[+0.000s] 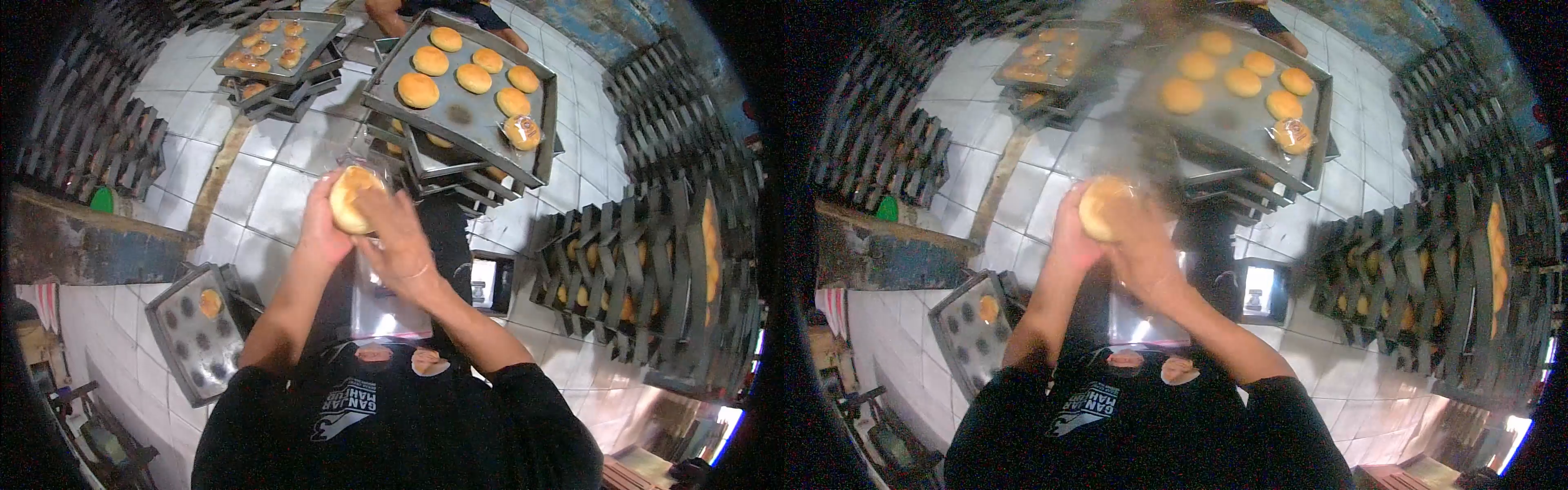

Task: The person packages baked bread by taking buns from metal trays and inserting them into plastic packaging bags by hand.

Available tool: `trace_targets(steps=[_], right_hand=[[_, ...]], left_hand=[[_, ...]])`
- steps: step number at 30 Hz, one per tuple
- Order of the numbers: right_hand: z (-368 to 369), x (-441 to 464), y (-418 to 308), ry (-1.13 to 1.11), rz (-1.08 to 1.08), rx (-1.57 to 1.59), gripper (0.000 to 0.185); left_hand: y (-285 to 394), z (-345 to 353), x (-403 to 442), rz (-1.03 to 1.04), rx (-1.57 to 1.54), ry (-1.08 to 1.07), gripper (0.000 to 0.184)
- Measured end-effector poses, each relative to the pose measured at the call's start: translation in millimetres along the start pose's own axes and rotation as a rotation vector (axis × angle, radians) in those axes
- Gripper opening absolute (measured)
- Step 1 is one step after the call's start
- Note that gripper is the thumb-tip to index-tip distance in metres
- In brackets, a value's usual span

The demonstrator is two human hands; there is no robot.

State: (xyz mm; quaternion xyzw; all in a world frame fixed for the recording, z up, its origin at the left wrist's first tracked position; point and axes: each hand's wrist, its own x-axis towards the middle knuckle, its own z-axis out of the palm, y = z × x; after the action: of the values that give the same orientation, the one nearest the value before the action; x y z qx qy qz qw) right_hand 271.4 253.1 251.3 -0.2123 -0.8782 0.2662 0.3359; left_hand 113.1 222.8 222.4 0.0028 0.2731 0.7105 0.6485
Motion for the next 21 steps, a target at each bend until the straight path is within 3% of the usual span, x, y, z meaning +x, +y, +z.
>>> trace_targets(steps=[1,3,5,9,14,15,18,19,21], right_hand=[[10.9,-4.0,2.4,-0.021,-0.004,-0.038,0.065],[32.9,-6.1,13.0,-0.052,-0.02,-0.129,0.067],[7.9,13.2,1.3,-0.041,-0.03,-0.113,0.063],[-1.5,25.2,0.9,-0.113,-0.113,-0.115,0.062],[-11.4,50.2,18.4,-0.235,-0.09,-0.182,0.054],[-14.7,50.5,11.8,-0.159,-0.156,-0.2,0.046],[-30.8,38.1,-3.5,-0.325,-0.03,0.052,0.029],[-14.8,24.2,-6.2,-0.211,0.062,0.247,0.012],[-26.7,11.0,-14.2,-0.672,0.276,0.724,0.007]], left_hand=[[7.7,-30.5,12.7,-0.041,-0.075,-0.021,0.036],[-16.4,-3.1,-9.0,0.189,0.12,0.113,0.042],[-46.8,17.0,-32.6,0.363,0.351,0.158,0.048],[6.2,-7.7,-5.1,0.17,-0.079,-0.126,0.042],[-37.4,20.8,16.2,0.41,-0.007,0.087,0.044],[-30.7,17.4,18.0,0.397,-0.037,0.068,0.049],[-7.9,14.4,19.6,0.24,-0.11,0.004,0.06],[-4.7,10.3,25.3,0.186,-0.101,0.008,0.062],[-2.7,-3.0,31.7,0.142,-0.105,0.067,0.063]])
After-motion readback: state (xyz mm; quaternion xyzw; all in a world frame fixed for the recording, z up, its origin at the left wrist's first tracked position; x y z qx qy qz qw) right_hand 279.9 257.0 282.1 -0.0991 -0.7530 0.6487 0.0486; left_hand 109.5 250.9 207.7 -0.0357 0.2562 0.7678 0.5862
